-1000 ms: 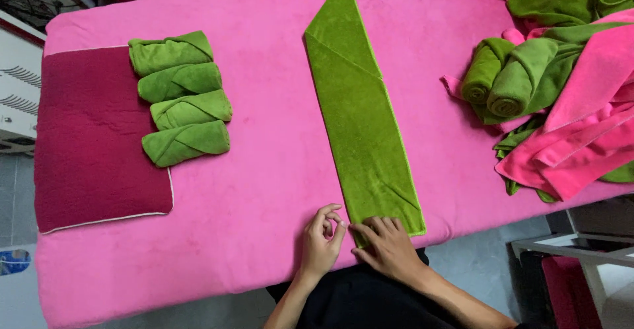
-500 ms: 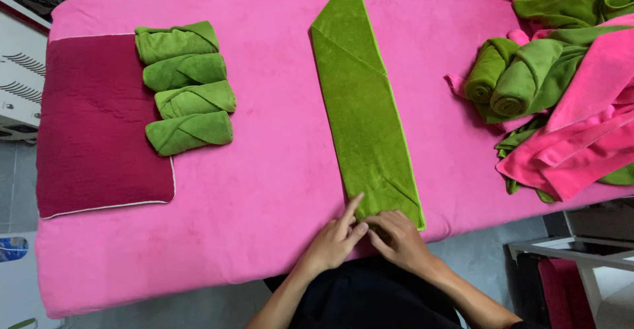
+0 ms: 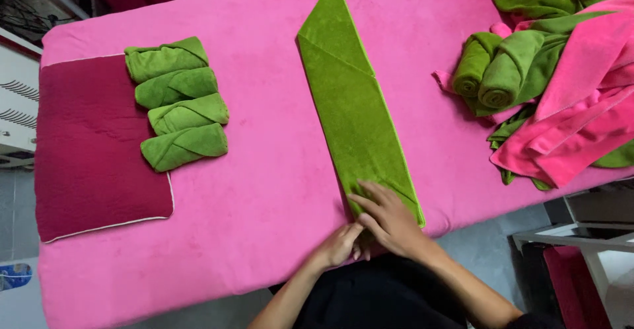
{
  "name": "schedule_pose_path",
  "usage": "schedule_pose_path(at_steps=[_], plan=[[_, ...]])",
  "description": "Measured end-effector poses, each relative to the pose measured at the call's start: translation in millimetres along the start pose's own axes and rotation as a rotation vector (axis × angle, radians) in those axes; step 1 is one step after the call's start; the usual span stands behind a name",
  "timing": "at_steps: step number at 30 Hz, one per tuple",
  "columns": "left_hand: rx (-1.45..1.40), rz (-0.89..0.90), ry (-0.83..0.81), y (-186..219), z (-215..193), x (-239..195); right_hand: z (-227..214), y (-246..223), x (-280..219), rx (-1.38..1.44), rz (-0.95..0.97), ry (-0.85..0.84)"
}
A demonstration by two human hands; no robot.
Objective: The person folds a green towel on a pink table. They unfold the towel, smooth it out, fold it into a triangle, then fold the sides inward to form a long strip. Finally, they roll the towel tightly from one end to the other and tuck the end to secure the roll.
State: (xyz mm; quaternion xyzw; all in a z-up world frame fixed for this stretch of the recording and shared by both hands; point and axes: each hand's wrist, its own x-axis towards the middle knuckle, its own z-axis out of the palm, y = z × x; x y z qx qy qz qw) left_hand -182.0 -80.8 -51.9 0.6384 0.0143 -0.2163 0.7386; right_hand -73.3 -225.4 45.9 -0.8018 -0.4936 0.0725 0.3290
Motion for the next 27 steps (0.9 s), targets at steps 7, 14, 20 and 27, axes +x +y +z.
schedule_pose_path(at_steps=[7,14,20,27], plan=[[0.359,-0.027,0.079,37,10,-14,46,34,68,-0.374,0.034,-0.217],[0.508,0.02,0.087,48,7,-22,77,64,139,-0.587,0.027,-0.015],[0.563,-0.033,0.056,63,7,-28,89,91,202,-0.66,0.044,0.105],[0.548,0.037,0.031,56,5,-28,92,107,267,-0.753,0.049,0.177]])
